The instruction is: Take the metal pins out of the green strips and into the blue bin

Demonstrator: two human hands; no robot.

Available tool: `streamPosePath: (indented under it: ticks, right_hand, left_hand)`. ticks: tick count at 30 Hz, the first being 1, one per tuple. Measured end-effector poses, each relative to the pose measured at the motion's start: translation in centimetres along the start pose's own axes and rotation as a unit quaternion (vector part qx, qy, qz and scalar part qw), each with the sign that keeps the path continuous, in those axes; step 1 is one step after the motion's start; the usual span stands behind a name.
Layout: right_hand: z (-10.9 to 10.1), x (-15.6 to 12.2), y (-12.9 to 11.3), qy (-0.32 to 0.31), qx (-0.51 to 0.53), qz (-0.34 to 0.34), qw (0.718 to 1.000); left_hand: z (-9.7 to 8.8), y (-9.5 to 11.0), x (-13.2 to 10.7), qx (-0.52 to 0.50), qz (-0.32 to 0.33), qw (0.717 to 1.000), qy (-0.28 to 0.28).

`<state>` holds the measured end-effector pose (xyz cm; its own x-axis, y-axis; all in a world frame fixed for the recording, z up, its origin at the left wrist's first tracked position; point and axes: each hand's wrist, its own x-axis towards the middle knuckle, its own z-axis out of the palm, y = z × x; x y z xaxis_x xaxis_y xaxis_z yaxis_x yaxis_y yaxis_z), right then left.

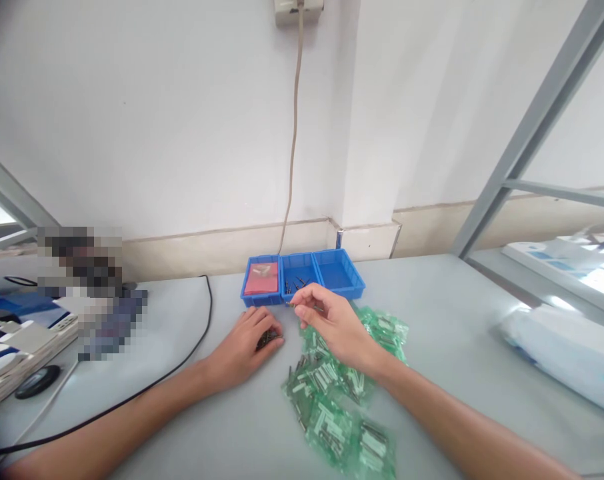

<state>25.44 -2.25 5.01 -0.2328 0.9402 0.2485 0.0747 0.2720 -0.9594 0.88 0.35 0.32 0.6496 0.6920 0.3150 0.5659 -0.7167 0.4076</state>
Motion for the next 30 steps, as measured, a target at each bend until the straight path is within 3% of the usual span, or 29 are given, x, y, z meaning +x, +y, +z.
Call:
streamPosePath:
  ticks: [6,13,20,30]
  right_hand:
    - [0.0,0.1,0.2,-0.009,0.159,0.099,0.982]
    - [-0.2,0.2,0.3,-0.030,0.274,0.107,0.955]
    - [-0.1,0.0,0.3,-0.026,0.169,0.074,0.982]
    - [-0.4,0.4,1.2,0.067,-0.034,0.005,0.997]
  left_hand:
    - [-0.1,-0.1,0.1,-0.003,0.003,1.000,-0.007]
    - [0.1,-0.1,-0.1,-0.005,0.000,1.000,-0.006]
    - [-0.1,-0.1,0.1,-0.007,-0.003,1.000,-0.009]
    - [-0.1,0.0,0.0,-0.010,0.000,1.000,-0.010]
